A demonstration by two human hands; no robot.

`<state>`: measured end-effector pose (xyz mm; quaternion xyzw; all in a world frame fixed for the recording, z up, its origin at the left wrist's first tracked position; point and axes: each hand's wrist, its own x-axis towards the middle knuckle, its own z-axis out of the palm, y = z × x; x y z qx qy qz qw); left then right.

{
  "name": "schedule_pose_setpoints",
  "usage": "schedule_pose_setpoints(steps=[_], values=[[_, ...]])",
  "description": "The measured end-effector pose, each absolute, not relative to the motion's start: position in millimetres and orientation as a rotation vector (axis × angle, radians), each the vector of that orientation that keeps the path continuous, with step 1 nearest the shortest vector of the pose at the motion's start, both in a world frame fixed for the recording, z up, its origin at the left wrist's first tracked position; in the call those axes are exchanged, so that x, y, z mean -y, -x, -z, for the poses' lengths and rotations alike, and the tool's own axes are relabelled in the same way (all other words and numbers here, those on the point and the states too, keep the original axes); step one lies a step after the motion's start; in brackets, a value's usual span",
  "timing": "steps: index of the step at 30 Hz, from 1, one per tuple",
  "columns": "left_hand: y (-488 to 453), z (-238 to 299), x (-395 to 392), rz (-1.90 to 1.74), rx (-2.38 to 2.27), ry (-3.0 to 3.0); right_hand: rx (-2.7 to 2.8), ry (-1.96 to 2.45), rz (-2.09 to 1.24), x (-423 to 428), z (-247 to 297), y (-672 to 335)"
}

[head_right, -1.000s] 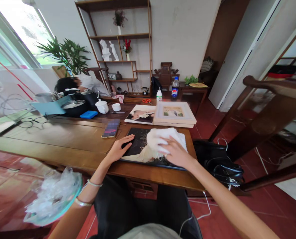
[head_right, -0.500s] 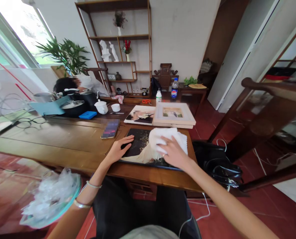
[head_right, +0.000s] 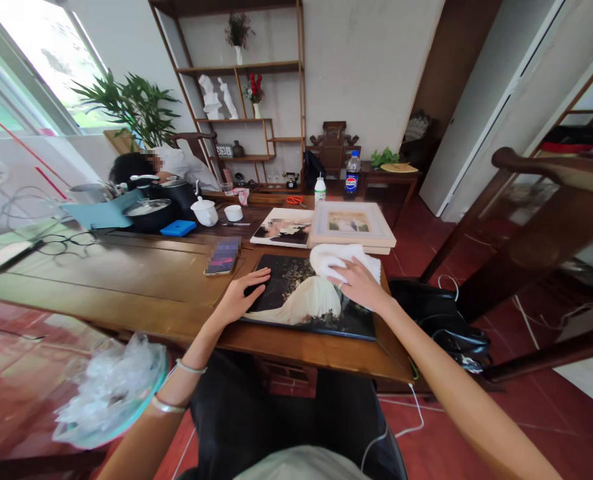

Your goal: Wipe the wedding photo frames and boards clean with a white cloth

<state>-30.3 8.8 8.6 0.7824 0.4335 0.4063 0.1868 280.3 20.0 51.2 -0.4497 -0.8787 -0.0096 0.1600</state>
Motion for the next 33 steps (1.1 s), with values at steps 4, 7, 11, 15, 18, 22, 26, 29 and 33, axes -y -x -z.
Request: schedule_pose_setpoints(steps=[4, 7, 11, 15, 18, 22, 26, 29, 33], values=[[30.0, -7.6, -9.6, -1.160, -1.218, -2.193, 2.588, 1.252, -0.013, 7.0, -51.3, -267.4], [29.8, -7.8, -9.4, -1.151, -1.230, -2.192, 2.678, 1.100, -0.111, 51.0, -53.4, -245.7], [29.6, -9.7, -7.7, -1.120, -1.239, -2.215, 2.705, 0.943, -0.197, 75.2, -55.3, -230.0], [29.5, -10.4, -7.1, -1.133, -1.256, -2.225, 2.646, 1.010, -0.129, 35.8, -55.4, -241.1], [29.8, -9.1, -8.0, -1.128, -1.250, -2.225, 2.569, 1.152, -0.008, -4.0, -53.0, -259.7], [30.4, -6.6, -9.6, -1.108, -1.242, -2.239, 2.558, 1.232, 0.059, -21.6, -48.0, -277.4], [30.6, -4.8, -10.8, -1.104, -1.263, -2.247, 2.593, 1.207, 0.025, 11.6, -46.8, -273.1], [30.8, -3.8, -11.7, -1.101, -1.267, -2.249, 2.613, 1.165, -0.053, 53.7, -48.2, -260.0], [30.7, -2.7, -12.5, -1.112, -1.264, -2.241, 2.671, 1.072, -0.171, 96.2, -50.5, -243.3]])
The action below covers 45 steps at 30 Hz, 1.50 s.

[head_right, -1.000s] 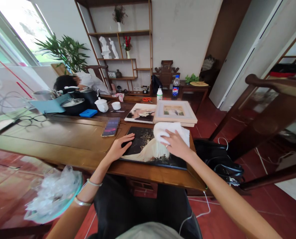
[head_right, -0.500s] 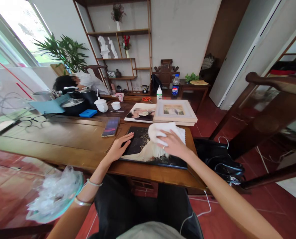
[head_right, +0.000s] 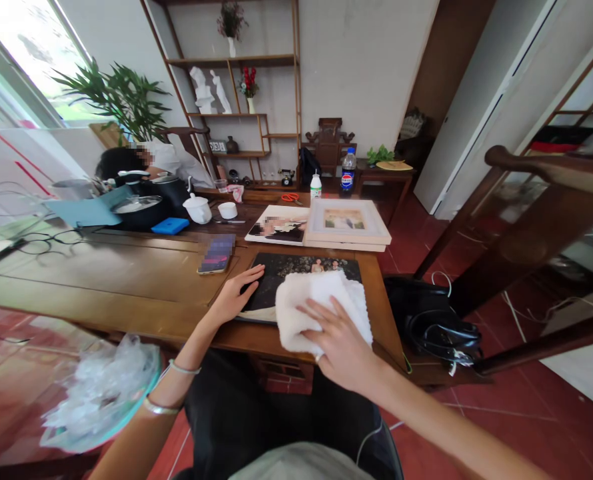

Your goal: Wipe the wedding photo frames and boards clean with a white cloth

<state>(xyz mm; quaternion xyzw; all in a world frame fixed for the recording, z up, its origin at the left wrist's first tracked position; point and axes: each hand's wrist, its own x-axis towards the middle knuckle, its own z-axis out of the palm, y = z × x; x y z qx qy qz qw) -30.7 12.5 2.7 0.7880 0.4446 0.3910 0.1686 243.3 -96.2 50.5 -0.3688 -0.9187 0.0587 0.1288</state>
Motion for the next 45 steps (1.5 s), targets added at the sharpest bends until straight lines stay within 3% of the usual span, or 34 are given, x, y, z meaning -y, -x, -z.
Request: schedule_pose_setpoints(steps=[5, 14, 27, 39, 45], values=[[30.4, -2.6, -12.2, -1.127, -1.239, -2.262, 2.736, 0.999, -0.206, 77.8, -54.4, -240.2], [30.8, -4.1, -11.3, -1.118, -1.242, -2.274, 2.622, 1.285, 0.086, -28.2, -53.7, -267.1], [30.4, -2.8, -12.6, -1.137, -1.236, -2.253, 2.762, 1.099, -0.182, 111.2, -55.2, -238.8], [31.2, -2.9, -12.7, -1.116, -1.226, -2.277, 2.587, 1.404, 0.059, -33.4, -51.4, -274.5], [30.4, -2.2, -12.4, -1.131, -1.239, -2.280, 2.581, 1.364, 0.075, 7.0, -51.3, -274.7]])
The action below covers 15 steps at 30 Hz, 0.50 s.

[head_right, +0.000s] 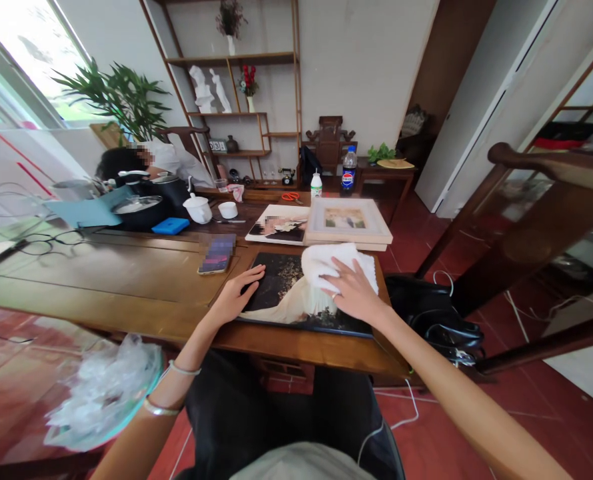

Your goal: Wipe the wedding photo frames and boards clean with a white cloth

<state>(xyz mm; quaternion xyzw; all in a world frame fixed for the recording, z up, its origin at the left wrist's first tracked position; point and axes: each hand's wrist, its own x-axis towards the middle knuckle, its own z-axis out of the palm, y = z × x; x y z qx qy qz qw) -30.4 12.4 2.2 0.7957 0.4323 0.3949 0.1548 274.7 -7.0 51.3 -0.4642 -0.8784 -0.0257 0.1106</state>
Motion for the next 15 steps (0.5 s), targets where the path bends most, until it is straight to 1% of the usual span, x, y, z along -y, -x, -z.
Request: schedule_pose_setpoints(steps=[5, 8, 11, 15], values=[[29.4, -2.3, -12.1, -1.132, -1.243, -2.273, 2.652, 1.245, -0.067, 89.6, -55.8, -268.6], [29.0, -4.0, -11.3, -1.116, -1.244, -2.271, 2.698, 1.175, -0.119, 121.9, -55.4, -264.9], [29.2, -5.8, -10.1, -1.108, -1.226, -2.270, 2.733, 1.119, -0.153, 121.0, -55.2, -263.3], [29.8, -6.6, -9.3, -1.121, -1.209, -2.267, 2.711, 1.155, -0.184, 67.3, -57.0, -260.9]])
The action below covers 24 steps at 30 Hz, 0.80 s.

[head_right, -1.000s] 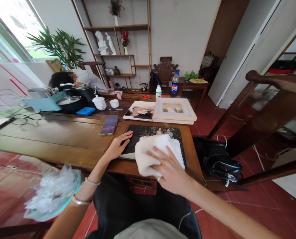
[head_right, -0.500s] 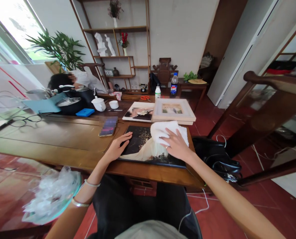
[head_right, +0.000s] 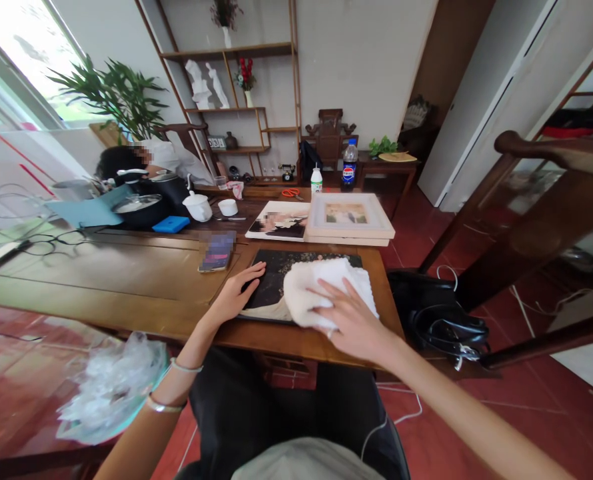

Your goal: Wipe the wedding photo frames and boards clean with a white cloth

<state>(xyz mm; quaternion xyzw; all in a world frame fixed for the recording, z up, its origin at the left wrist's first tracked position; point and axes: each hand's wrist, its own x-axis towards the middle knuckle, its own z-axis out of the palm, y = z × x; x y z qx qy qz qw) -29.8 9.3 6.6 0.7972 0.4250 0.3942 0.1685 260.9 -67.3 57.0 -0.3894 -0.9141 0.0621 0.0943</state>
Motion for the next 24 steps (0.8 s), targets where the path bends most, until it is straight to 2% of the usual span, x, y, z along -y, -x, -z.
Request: schedule_pose_setpoints(steps=[4, 7, 17, 20, 24], values=[[30.0, -6.7, -9.0, -1.121, -1.216, -2.258, 2.663, 1.269, -0.121, -2.9, -56.8, -254.3], [30.0, -6.7, -8.8, -1.125, -1.215, -2.248, 2.590, 1.390, -0.044, -25.0, -54.1, -248.6], [29.3, -3.5, -11.5, -1.141, -1.209, -2.228, 2.785, 1.038, -0.162, 93.4, -57.0, -219.7], [29.9, -3.4, -11.6, -1.141, -1.211, -2.229, 2.795, 0.997, -0.171, 86.8, -57.2, -218.1], [31.3, -3.1, -11.8, -1.136, -1.202, -2.230, 2.746, 1.107, -0.115, 32.4, -55.7, -222.8]])
